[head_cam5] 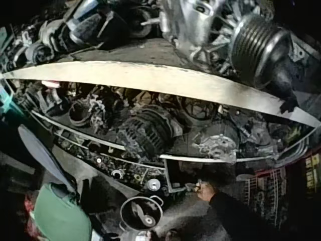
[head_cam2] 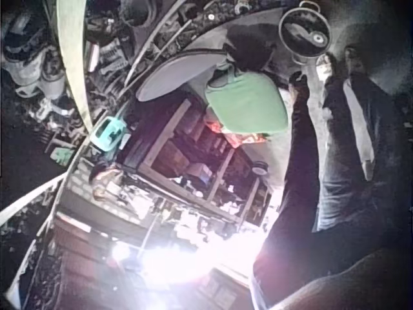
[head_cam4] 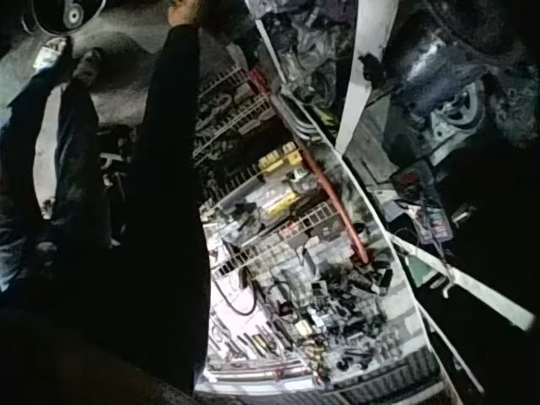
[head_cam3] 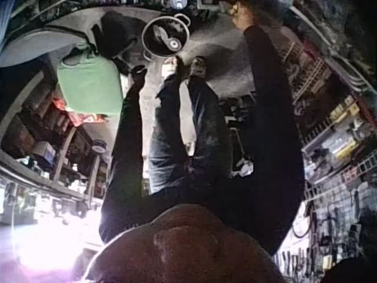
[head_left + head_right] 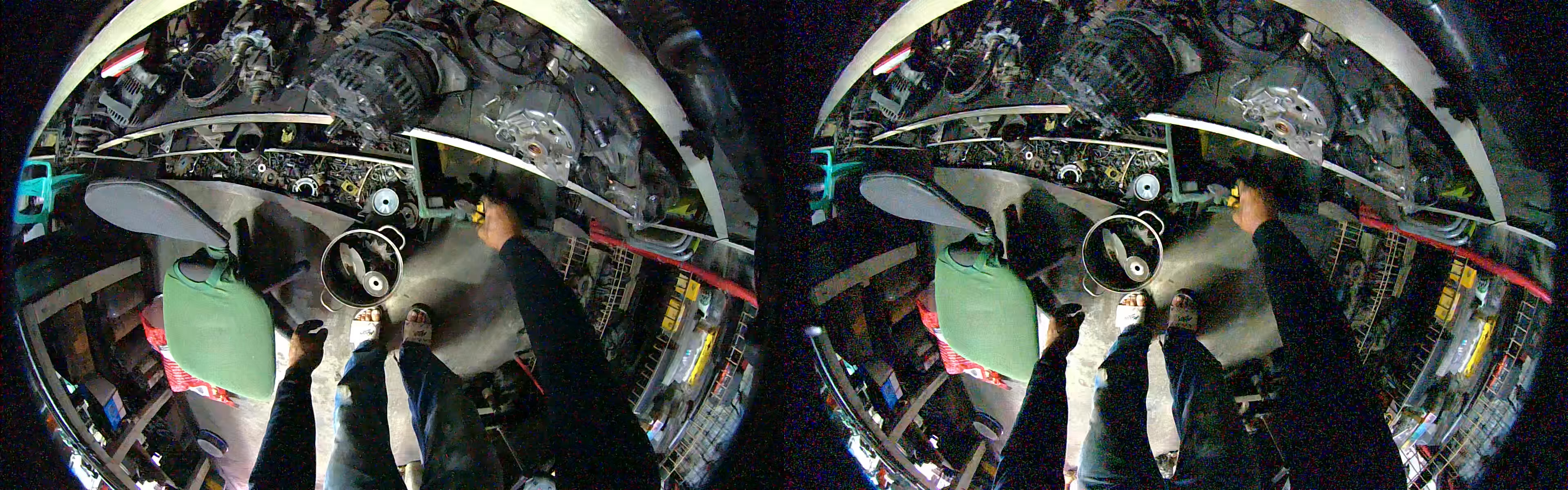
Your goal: The person retrieves a cable and tools from a cluttered workshop, walks to a vehicle with an open hood, and works on the engine by connecting and adjusting components. They then return to the workshop to gather additional parts and tools.
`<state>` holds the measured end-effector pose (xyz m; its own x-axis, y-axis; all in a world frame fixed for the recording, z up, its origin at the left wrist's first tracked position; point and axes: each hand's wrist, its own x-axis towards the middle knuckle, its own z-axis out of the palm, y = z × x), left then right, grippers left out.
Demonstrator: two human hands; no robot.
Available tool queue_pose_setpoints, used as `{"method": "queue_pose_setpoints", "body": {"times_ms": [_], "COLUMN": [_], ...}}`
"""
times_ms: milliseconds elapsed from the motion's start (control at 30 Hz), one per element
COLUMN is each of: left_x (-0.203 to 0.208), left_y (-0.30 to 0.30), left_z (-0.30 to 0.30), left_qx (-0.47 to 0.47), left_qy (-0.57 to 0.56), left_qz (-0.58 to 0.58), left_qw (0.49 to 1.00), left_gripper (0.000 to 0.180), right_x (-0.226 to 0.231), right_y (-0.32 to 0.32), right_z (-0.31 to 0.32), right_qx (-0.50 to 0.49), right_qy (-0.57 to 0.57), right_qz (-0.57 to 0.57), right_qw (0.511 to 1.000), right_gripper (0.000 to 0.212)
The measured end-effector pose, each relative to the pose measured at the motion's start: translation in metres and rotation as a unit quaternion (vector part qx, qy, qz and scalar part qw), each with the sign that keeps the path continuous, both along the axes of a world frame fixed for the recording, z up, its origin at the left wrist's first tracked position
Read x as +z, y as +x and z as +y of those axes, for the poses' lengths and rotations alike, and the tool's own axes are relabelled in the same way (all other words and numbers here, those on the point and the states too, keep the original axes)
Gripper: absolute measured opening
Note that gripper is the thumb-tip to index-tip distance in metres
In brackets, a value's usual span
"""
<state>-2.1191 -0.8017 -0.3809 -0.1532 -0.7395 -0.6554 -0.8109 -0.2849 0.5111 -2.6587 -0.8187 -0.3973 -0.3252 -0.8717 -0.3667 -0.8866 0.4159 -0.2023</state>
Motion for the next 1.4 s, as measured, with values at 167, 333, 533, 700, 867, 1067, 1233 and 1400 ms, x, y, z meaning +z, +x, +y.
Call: {"method": "queue_pose_setpoints", "body": {"times_ms": [167, 333, 533, 700, 867, 1067, 1233, 1400], "left_x": [-0.014, -0.025, -0.088, -0.114, -0.105, -0.097, -0.100, -0.107], "left_y": [0.046, 0.123, 0.174, 0.188, 0.184, 0.169, 0.164, 0.163], "left_z": [-0.009, -0.042, -0.084, -0.077, -0.077, -0.080, -0.087, -0.095], "left_qx": [0.084, 0.019, -0.037, -0.024, -0.045, -0.013, 0.025, 0.072], "left_qy": [-0.129, -0.308, -0.384, -0.411, -0.451, -0.468, -0.452, -0.439], "left_qz": [0.035, -0.165, -0.271, -0.316, -0.304, -0.292, -0.332, -0.345], "left_qw": [0.987, 0.937, 0.882, 0.855, 0.838, 0.834, 0.828, 0.826], "left_gripper": [0.037, 0.057, 0.072, 0.075, 0.068, 0.065, 0.069, 0.070], "right_x": [0.044, 0.041, -0.080, -0.187, -0.235, -0.300, -0.367, -0.393], "right_y": [0.045, 0.170, 0.243, 0.257, 0.254, 0.261, 0.279, 0.291], "right_z": [0.019, 0.012, -0.117, -0.216, -0.233, -0.250, -0.251, -0.248], "right_qx": [-0.069, -0.102, -0.035, 0.087, -0.171, -0.127, -0.088, -0.021], "right_qy": [-0.137, -0.225, -0.096, 0.086, 0.024, 0.061, 0.094, 0.068], "right_qz": [0.029, -0.137, -0.269, -0.131, -0.210, -0.178, -0.104, -0.042], "right_qw": [0.988, 0.959, 0.958, 0.984, 0.962, 0.974, 0.986, 0.997], "right_gripper": [0.052, 0.048, 0.045, 0.053, 0.043, 0.042, 0.042, 0.041]}}
